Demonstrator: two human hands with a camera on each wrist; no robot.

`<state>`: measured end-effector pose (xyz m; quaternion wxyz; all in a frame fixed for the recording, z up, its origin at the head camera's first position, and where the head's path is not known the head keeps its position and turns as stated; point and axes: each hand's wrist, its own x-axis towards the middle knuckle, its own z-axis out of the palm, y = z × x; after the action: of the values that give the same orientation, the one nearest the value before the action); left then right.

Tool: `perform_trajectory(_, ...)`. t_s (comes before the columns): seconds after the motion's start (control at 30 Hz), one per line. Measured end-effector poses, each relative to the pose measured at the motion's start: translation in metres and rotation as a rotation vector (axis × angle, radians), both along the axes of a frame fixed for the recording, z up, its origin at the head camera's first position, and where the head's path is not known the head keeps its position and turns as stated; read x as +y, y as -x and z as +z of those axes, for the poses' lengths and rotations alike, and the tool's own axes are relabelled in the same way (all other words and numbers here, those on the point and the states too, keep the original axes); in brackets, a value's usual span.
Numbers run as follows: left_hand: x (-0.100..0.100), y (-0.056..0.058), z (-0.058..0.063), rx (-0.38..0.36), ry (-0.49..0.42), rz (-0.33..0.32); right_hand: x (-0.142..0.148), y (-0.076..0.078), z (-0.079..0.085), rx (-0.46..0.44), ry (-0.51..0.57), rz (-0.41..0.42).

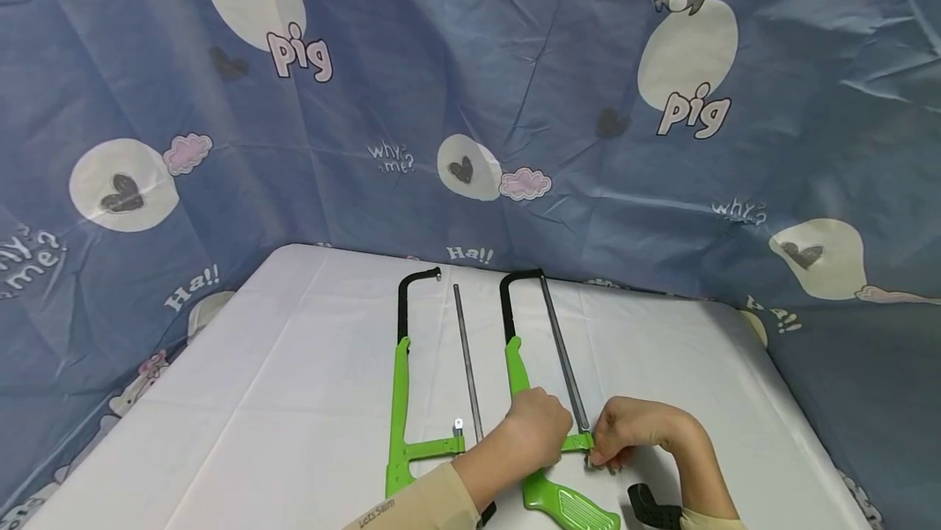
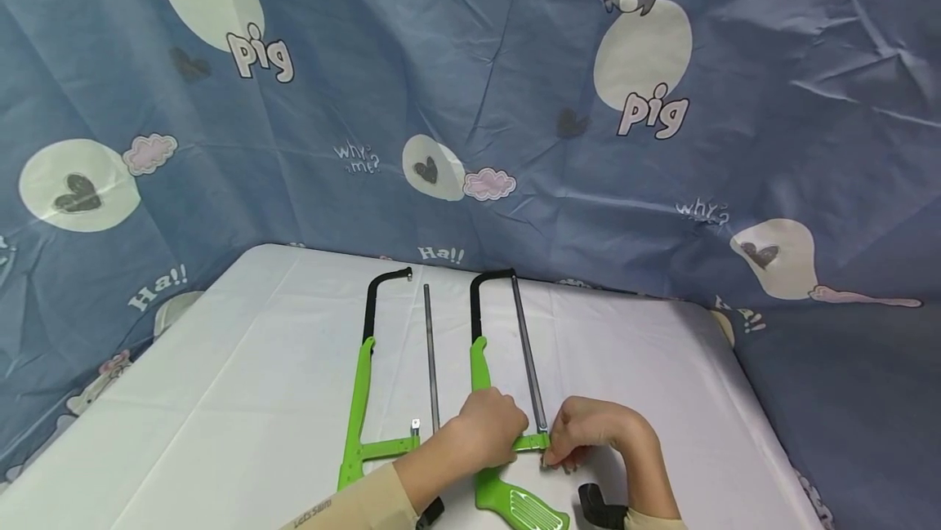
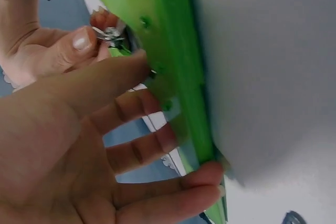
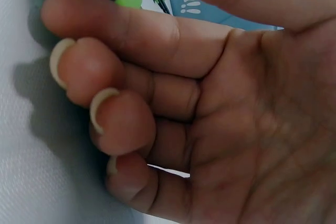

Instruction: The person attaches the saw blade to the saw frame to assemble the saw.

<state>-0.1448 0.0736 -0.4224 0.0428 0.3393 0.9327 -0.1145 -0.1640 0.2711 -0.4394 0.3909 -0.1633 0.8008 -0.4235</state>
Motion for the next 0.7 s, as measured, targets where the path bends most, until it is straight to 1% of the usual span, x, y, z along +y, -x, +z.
perform_trajectory(0.17,0.0026,0.0023,-0.0018,-0.003,-0.003,0.010,0.0033,0.0003,-0.0008,-0.007,0.031,0.027)
perform_trajectory(0.47,0.0046,0.0006,-0.0004,0.030,0.018,-0.025,0.0064,0.0005,-0.0004,0.006,0.045,0.047)
perform_trajectory(0.53,0.0047,0.0001,-0.0001,0.029,0.011,-0.027,0.0068,0.0006,-0.0001,0.006,0.047,0.046)
perform_trajectory(0.7,0.0039,-0.0001,0.0020,-0.001,-0.010,-0.016,0.0080,0.0013,-0.0007,0.002,0.061,0.049)
